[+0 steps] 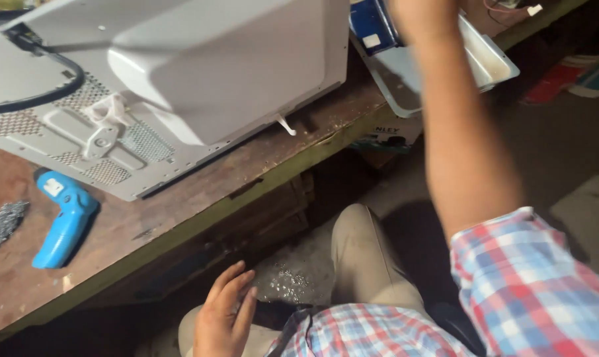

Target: Cleaning the exterior and components of a microwave oven using a brush, cloth, and cleaning solution.

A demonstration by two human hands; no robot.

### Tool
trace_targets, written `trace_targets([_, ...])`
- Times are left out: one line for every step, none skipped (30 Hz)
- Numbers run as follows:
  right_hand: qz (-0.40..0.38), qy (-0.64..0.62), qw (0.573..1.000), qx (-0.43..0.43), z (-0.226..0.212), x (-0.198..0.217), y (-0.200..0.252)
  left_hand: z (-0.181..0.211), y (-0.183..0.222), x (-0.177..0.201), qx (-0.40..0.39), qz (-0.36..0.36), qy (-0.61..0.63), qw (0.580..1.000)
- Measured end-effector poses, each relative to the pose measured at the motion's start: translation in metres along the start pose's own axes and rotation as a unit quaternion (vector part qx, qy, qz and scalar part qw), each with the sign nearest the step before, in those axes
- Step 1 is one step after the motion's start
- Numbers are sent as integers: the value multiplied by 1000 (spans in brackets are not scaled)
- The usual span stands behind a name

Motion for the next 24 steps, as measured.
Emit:
trace_targets([-22, -6, 999, -37, 20, 26, 13, -17, 6, -9, 5, 2, 67, 998])
trace_targets([-45, -12, 996, -74, 32, 41, 21, 5, -5, -5, 5, 0, 70, 998])
trace_targets([-71, -23, 992, -106, 41, 52, 27, 22, -12, -5, 77, -33, 173, 981])
trace_targets([-97, -33, 985, -138, 49, 64, 31, 40, -19, -5, 147, -64, 273, 949])
trace_targets([-99, -32, 984, -141, 18, 50, 51, 50, -31, -15, 149, -66, 275, 948])
trace_targets([-244, -115, 934, -234, -9, 27, 74, 65, -45, -29, 70, -92, 466, 877])
trace_targets([-375, -192, 850, -316, -38, 6, 98, 81, -63, -39, -15, -116, 634, 764])
trace_targets([-372, -190, 851, -317, -47, 9, 91, 94, -74, -50, -17, -119, 635, 764])
trace_targets([-476, -118, 833, -256, -60, 7, 86, 104, -84, -61, 27, -110, 712, 693])
trace_targets([-570, -44, 798, -190, -73, 4, 84, 114, -93, -73, 72, -101, 780, 613])
trace_targets([-574, -43, 795, -189, -39, 6, 71, 116, -87, -73, 73, -96, 783, 610])
trace_targets([-424, -18, 871, -246, -1, 15, 51, 115, -80, -77, 155, -117, 721, 666])
trace_targets([-255, 7, 921, -295, 37, 29, 33, 113, -75, -79, 233, -141, 646, 713])
trace_targets([-256, 8, 920, -295, 83, 18, 20, 111, -64, -79, 233, -142, 648, 711])
trace_targets([-227, 67, 925, -296, 131, 15, 8, 105, -55, -76, 275, -132, 639, 706])
trace_targets([-197, 126, 926, -296, 179, 14, -3, 99, -47, -72, 316, -121, 629, 700])
trace_targets([-193, 128, 926, -299, 196, 10, -9, 80, -40, -78, 314, -126, 628, 701])
trace_targets([-211, 145, 907, -335, 214, 3, -14, 56, -33, -79, 334, -68, 596, 727])
trace_targets([-234, 160, 887, -364, 229, -11, -23, 32, -21, -80, 354, -3, 562, 748])
trace_targets([-236, 159, 888, -361, 241, -13, -27, 17, -17, -77, 353, 1, 563, 747])
trace_targets([-250, 140, 885, -367, 250, -24, -29, 3, -4, -73, 366, 22, 581, 727])
trace_targets([-265, 121, 881, -373, 258, -37, -32, -11, 11, -69, 378, 44, 598, 706])
trace_targets([-274, 118, 881, -366, 276, -46, -31, -35, 26, -73, 381, 55, 600, 702])
trace_targets([-257, 149, 887, -354, 292, -53, -31, -59, 42, -77, 370, 50, 589, 717])
Point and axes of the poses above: each hand's wrist, its own y-axis away from the middle knuckle, its own x-axis out of the back of the hand, z = x × y, the point moved 3 cm from there along -y, towards the middle knuckle, and after that the axes turned 12 degrees about -z, right-handed, at the moved point
